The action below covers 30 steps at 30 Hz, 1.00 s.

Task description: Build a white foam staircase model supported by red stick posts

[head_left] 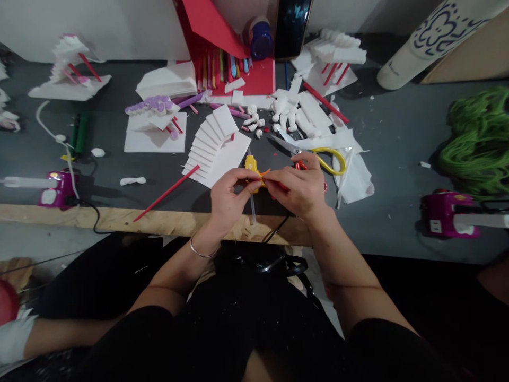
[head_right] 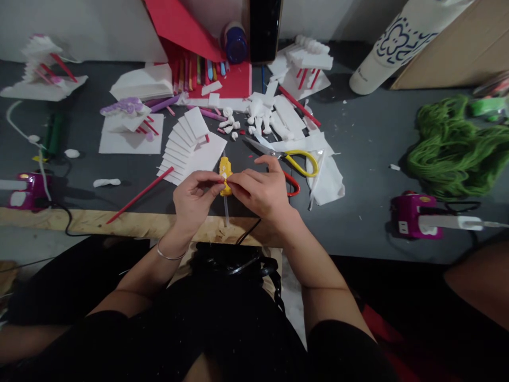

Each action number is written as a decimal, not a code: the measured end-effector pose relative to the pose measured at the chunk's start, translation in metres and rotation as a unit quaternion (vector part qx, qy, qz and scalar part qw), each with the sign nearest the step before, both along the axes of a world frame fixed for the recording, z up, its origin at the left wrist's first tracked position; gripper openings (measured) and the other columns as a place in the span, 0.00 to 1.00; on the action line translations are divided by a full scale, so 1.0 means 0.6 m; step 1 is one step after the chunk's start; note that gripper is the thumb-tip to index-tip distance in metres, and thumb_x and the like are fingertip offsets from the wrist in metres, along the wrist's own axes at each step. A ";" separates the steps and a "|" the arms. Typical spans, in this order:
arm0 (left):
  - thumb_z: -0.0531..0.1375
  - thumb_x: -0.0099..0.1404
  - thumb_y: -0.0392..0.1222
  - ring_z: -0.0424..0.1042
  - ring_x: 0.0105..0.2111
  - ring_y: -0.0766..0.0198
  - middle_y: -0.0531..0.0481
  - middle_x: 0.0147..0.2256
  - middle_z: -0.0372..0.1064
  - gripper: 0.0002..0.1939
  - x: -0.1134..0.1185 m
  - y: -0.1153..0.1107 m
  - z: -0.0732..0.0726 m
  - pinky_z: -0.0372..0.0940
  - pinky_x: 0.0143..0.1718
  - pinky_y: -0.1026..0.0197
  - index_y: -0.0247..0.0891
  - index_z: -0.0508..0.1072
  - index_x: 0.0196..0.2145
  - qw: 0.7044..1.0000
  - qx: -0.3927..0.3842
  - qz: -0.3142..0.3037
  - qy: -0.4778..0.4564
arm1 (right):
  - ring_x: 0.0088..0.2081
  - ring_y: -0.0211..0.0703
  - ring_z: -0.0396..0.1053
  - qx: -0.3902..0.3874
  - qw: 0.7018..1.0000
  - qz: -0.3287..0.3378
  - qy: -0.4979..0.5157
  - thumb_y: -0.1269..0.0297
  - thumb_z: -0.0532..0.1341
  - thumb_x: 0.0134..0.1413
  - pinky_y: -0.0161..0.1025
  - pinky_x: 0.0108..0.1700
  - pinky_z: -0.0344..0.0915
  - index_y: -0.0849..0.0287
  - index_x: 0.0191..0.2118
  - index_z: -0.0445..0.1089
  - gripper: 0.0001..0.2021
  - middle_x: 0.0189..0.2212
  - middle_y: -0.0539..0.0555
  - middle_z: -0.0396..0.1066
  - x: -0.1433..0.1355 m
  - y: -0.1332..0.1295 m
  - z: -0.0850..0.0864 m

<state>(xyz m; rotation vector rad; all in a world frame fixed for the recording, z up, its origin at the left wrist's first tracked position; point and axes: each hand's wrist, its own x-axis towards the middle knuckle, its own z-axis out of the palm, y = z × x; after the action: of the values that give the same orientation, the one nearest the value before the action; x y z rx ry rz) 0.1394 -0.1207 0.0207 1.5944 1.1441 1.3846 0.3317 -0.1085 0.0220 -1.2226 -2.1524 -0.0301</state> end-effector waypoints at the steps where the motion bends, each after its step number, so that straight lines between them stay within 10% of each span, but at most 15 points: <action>1: 0.71 0.68 0.44 0.82 0.38 0.65 0.50 0.38 0.83 0.05 0.000 0.000 0.000 0.78 0.42 0.61 0.42 0.83 0.39 1.000 0.000 0.000 0.005 | 0.27 0.39 0.68 -0.002 1.000 -0.001 -0.003 0.62 0.61 0.71 0.52 0.56 0.67 0.44 0.40 0.79 0.10 0.26 0.43 0.78 0.000 0.000 0.000; 30: 0.68 0.70 0.38 0.74 0.30 0.68 0.52 0.34 0.78 0.05 -0.010 -0.005 0.013 0.70 0.32 0.64 0.41 0.75 0.35 0.988 0.100 -0.003 0.115 | 0.26 0.39 0.67 0.016 1.000 0.014 0.017 0.62 0.61 0.72 0.51 0.54 0.66 0.44 0.39 0.80 0.10 0.24 0.43 0.76 0.001 -0.005 -0.006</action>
<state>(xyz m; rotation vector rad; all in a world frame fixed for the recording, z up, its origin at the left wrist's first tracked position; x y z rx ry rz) 0.1336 -0.1237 0.0283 1.9400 1.1586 1.3743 0.3320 -0.1113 0.0187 -1.1665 -2.1316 -0.0325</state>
